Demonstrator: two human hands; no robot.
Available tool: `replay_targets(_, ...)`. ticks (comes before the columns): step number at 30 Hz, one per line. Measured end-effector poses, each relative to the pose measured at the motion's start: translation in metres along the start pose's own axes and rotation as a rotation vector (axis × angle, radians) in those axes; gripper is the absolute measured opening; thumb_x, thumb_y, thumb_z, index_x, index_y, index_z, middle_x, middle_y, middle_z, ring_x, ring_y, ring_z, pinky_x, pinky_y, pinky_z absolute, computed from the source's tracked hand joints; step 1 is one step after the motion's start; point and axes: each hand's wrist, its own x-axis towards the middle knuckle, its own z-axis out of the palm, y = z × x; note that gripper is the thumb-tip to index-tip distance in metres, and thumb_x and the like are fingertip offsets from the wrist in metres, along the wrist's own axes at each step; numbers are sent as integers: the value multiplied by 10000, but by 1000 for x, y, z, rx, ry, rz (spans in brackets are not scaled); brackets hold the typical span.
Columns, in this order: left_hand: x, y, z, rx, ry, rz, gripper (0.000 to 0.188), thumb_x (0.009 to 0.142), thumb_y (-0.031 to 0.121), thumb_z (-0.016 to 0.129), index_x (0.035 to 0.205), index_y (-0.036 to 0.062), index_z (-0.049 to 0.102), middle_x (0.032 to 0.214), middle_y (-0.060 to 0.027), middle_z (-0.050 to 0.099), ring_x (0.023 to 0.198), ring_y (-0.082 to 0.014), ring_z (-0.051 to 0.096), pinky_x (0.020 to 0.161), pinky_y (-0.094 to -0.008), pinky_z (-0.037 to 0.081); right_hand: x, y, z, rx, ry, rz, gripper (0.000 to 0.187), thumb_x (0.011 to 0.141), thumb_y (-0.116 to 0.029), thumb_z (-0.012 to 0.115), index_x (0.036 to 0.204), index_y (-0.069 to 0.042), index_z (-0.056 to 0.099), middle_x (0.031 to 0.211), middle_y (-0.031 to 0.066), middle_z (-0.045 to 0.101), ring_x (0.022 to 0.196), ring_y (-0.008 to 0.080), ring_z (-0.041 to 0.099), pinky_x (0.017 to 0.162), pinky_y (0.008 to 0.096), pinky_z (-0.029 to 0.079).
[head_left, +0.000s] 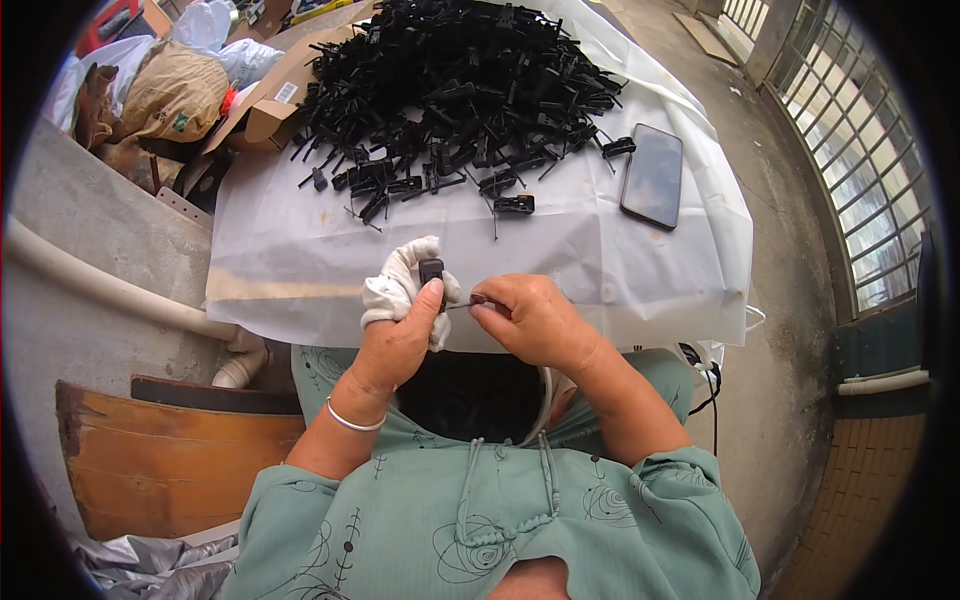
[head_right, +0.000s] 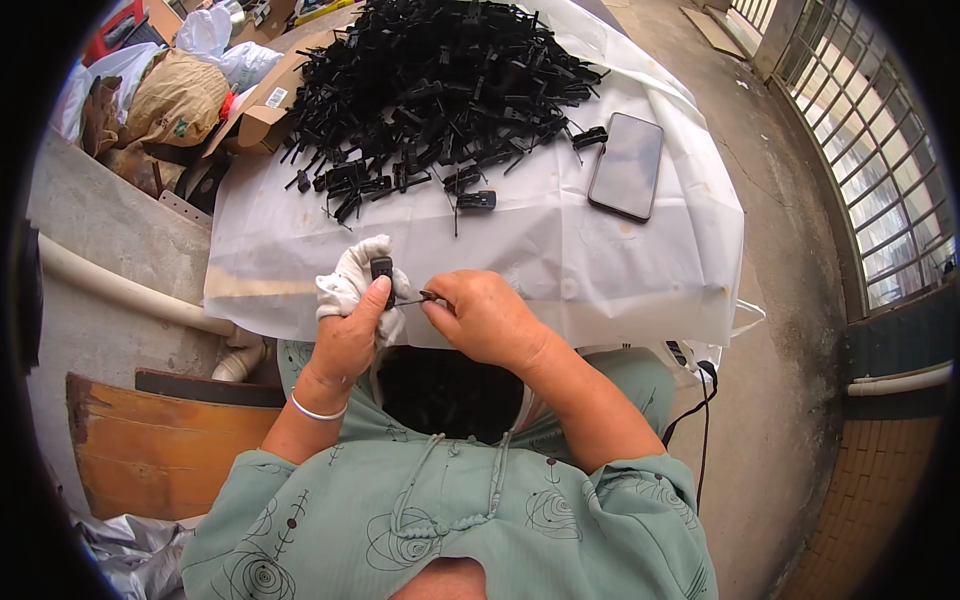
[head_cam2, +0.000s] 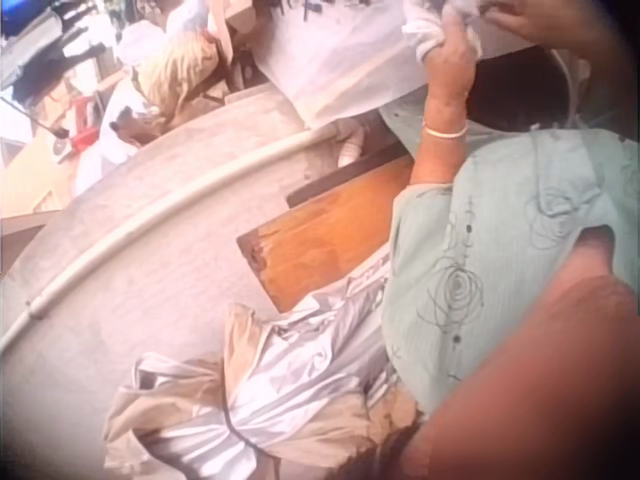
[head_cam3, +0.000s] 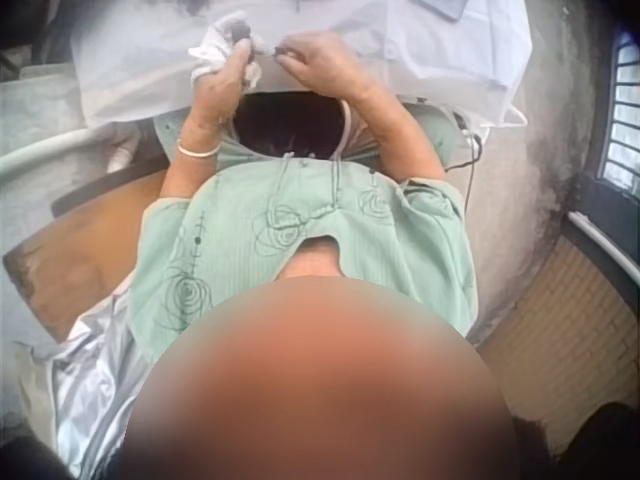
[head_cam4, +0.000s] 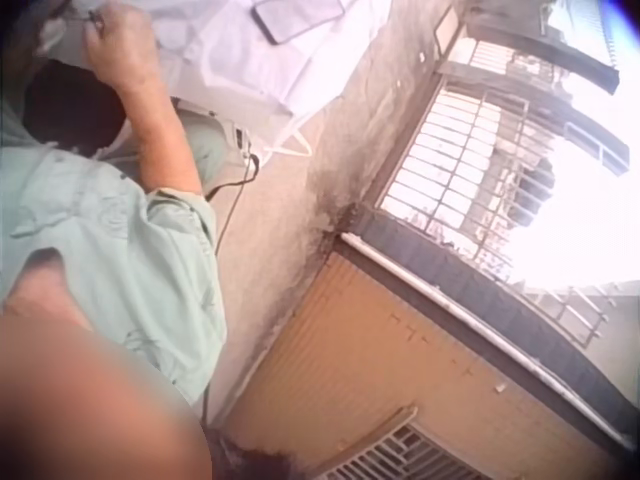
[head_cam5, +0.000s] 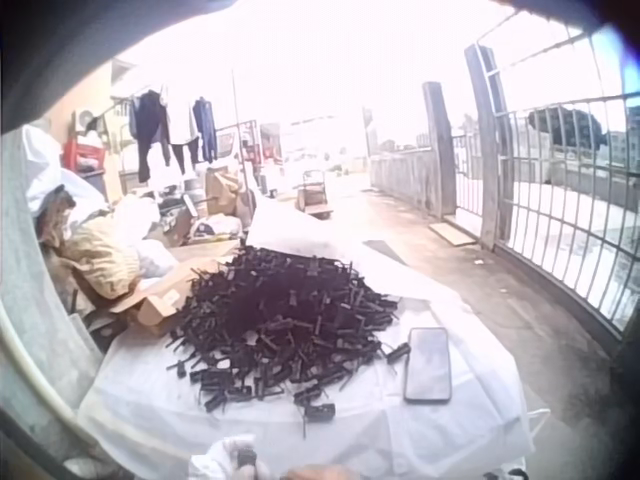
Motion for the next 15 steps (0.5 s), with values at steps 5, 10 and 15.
replay_targets(5,-1,4,4,272,-52,4,362,932,57,406,1289,18,367,864,-44,559,553,-47,440,486,-185,403,5,2,-5,102,96,-88,99,780,-80,666,859,-23,648,690,96,601,592,178,563,549,283,437)
replay_targets(10,-8,11,9,174,-241,-84,350,884,63,424,1230,11,402,758,0,504,539,-28,403,480,-174,351,4,-4,-5,328,27,32,86,791,-102,677,826,-29,646,686,48,606,578,127,533,537,268,426)
replay_targets(15,-6,7,8,120,-201,-103,306,883,56,424,1186,9,415,725,4,488,519,-30,386,456,-180,331,5,-13,-11,343,-61,92,122,859,-133,612,835,-16,586,676,64,571,560,148,469,534,292,405)
